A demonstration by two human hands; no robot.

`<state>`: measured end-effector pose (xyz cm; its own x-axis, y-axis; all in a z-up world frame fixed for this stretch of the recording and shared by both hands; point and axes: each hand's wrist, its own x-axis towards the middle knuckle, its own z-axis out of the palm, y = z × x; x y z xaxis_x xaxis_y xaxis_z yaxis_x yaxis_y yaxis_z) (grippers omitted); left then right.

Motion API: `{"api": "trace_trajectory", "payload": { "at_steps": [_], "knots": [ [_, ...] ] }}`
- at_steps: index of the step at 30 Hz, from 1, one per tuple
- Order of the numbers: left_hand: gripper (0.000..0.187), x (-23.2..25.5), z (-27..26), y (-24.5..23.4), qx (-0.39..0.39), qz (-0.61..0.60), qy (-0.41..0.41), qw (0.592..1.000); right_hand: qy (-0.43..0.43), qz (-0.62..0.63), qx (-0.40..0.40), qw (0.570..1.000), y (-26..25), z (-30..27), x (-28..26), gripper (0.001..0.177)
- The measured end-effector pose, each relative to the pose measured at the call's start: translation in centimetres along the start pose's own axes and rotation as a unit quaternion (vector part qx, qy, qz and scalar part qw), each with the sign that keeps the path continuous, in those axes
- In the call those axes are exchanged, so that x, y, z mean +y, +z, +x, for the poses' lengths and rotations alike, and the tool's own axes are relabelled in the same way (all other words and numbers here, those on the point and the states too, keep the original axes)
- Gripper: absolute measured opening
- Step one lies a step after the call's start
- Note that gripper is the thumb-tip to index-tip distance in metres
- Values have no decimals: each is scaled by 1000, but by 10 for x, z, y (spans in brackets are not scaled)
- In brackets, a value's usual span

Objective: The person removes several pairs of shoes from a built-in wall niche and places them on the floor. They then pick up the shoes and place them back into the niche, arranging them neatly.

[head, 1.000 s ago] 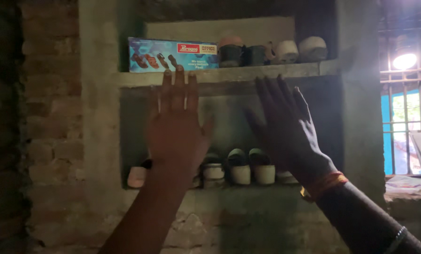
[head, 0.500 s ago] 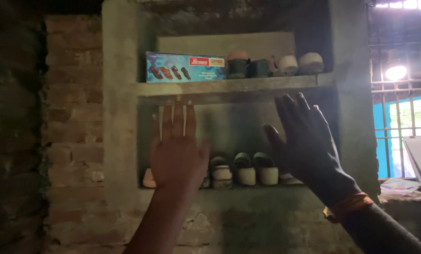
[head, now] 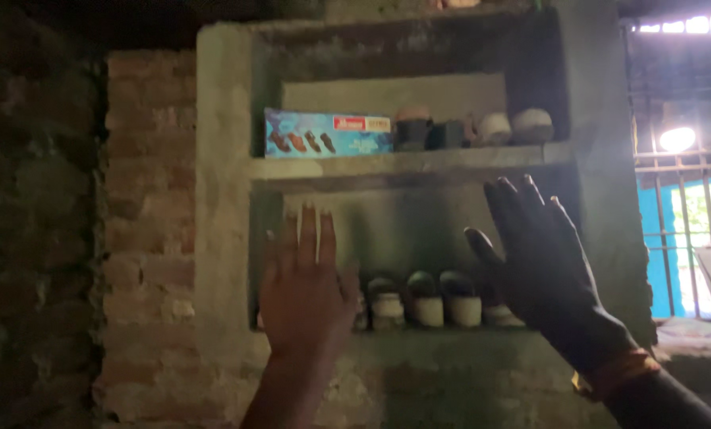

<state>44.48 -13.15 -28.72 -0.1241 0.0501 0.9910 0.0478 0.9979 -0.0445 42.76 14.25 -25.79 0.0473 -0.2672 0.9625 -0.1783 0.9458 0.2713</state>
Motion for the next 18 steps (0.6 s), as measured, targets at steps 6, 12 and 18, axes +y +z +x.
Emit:
{"api": "trace_trajectory", "payload": {
  "at_steps": [6,12,18],
  "knots": [
    [88,7,21,2,51,-5,24,998,15,23,41,999,12,19,1,67],
    [94,14,47,1,37,-6,5,999,-7,17,52,998,24,41,12,70],
    [96,19,70,5,8,-3,-18,1000,-9,11,62,998,32,60,22,69]
  ]
}}
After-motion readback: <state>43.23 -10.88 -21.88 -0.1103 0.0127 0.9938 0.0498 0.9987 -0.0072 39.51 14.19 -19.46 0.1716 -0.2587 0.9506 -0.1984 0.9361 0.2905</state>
